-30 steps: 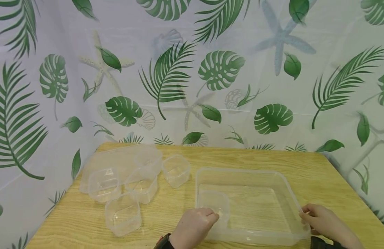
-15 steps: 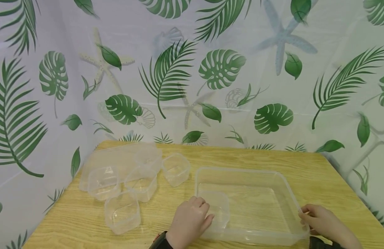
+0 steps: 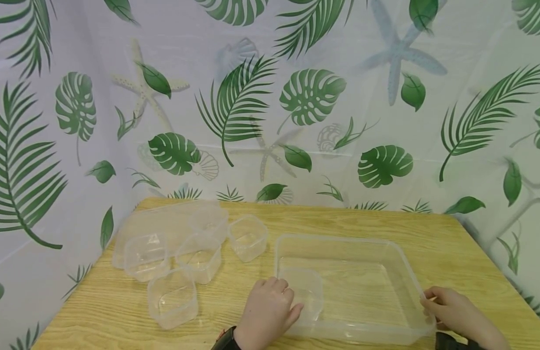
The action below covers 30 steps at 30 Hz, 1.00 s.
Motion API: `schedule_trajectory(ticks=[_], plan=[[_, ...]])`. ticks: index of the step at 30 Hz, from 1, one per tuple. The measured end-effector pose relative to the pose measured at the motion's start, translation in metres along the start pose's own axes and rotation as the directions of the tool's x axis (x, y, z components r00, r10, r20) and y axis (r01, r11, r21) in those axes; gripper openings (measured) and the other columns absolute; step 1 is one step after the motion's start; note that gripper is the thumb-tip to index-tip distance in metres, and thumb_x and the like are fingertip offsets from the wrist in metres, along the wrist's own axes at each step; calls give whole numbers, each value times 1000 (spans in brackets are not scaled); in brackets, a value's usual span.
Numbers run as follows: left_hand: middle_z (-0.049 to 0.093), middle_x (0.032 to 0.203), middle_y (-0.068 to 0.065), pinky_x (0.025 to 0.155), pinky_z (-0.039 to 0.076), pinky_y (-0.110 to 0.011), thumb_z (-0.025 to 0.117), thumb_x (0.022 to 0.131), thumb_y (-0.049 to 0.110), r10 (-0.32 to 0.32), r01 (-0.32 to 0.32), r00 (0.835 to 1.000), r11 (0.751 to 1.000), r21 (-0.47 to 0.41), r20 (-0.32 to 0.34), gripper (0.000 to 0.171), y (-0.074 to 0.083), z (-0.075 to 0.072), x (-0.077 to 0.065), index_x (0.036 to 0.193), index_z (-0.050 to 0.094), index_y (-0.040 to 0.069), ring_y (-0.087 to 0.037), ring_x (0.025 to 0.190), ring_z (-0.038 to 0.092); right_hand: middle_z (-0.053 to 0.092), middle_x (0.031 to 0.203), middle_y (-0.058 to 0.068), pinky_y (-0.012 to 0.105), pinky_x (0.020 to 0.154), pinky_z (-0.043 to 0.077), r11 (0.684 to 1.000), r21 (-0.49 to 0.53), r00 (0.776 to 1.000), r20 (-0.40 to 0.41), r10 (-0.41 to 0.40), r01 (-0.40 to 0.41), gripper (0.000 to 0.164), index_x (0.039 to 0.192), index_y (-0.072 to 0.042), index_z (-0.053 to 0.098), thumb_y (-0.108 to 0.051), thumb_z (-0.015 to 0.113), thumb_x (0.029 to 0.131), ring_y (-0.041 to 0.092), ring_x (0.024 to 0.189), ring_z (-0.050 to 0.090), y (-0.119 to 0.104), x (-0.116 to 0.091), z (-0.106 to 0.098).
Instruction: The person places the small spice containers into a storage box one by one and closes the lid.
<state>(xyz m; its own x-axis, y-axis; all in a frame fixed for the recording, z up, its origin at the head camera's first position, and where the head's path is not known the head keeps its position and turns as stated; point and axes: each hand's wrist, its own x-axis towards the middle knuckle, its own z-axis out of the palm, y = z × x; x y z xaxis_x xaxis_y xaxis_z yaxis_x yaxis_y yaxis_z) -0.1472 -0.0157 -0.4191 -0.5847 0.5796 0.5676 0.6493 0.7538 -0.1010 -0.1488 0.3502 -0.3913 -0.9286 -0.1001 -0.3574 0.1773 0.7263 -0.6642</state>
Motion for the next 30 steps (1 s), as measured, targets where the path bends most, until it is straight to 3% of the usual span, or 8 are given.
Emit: schedule_trajectory(ticks=[5, 10, 13, 17, 22, 27, 30], plan=[[55, 63, 6, 64, 46, -34, 61, 77, 48, 13, -15, 997, 1000, 26, 74, 39, 1, -5, -1, 54, 60, 17, -12, 66, 55, 58, 86, 6, 36, 63, 50, 1000, -13, 1000, -4, 16, -16, 40, 104, 15, 49, -23, 44, 94, 21, 75, 57, -1, 1, 0], [60, 66, 6, 72, 46, -44, 48, 84, 53, 60, -55, 980, 998, -36, 189, 46, 4, -9, -1, 57, 62, 19, -12, 68, 58, 59, 87, 6, 36, 63, 50, 1000, -15, 1000, 2, 13, -13, 40, 104, 15, 49, -23, 44, 94, 21, 75, 57, -1, 1, 0], [59, 66, 6, 74, 45, -46, 50, 83, 52, 76, -62, 969, 996, -64, 234, 41, 5, -9, -1, 62, 64, 19, -11, 68, 58, 59, 87, 6, 36, 63, 50, 1000, -19, 1000, 3, 6, -6, 40, 105, 15, 48, -24, 44, 94, 21, 75, 57, -1, 1, 0], [57, 66, 9, 75, 46, -43, 59, 80, 47, 104, -92, 968, 994, -65, 227, 31, 7, -8, 0, 66, 65, 20, -7, 69, 57, 59, 88, 6, 36, 63, 50, 1000, -19, 1000, 2, 2, -2, 40, 105, 15, 48, -23, 44, 94, 21, 75, 58, -2, 0, 1], [57, 74, 9, 77, 46, -31, 62, 79, 43, 179, -174, 971, 984, -43, 157, 24, 13, -8, 1, 74, 65, 19, -7, 74, 56, 59, 86, 6, 35, 62, 50, 1000, -26, 1000, -6, 6, -7, 37, 105, 15, 49, -20, 43, 94, 20, 75, 58, -2, 0, 1], [54, 71, 10, 61, 39, -12, 69, 74, 38, 241, -232, 965, 968, -91, 102, 25, 18, -6, 2, 80, 61, 16, -2, 63, 49, 59, 84, 5, 34, 61, 49, 1000, -25, 1000, -4, 2, -2, 37, 104, 14, 49, -21, 44, 94, 19, 73, 57, -1, 1, 1], [56, 75, 9, 59, 39, -11, 69, 74, 35, 244, -223, 959, 963, -149, 142, 25, 21, -4, 1, 84, 60, 14, -1, 65, 49, 59, 84, 5, 34, 60, 49, 1000, -20, 1000, 2, 1, -1, 39, 105, 14, 49, -22, 44, 94, 18, 72, 56, 0, 1, 0]])
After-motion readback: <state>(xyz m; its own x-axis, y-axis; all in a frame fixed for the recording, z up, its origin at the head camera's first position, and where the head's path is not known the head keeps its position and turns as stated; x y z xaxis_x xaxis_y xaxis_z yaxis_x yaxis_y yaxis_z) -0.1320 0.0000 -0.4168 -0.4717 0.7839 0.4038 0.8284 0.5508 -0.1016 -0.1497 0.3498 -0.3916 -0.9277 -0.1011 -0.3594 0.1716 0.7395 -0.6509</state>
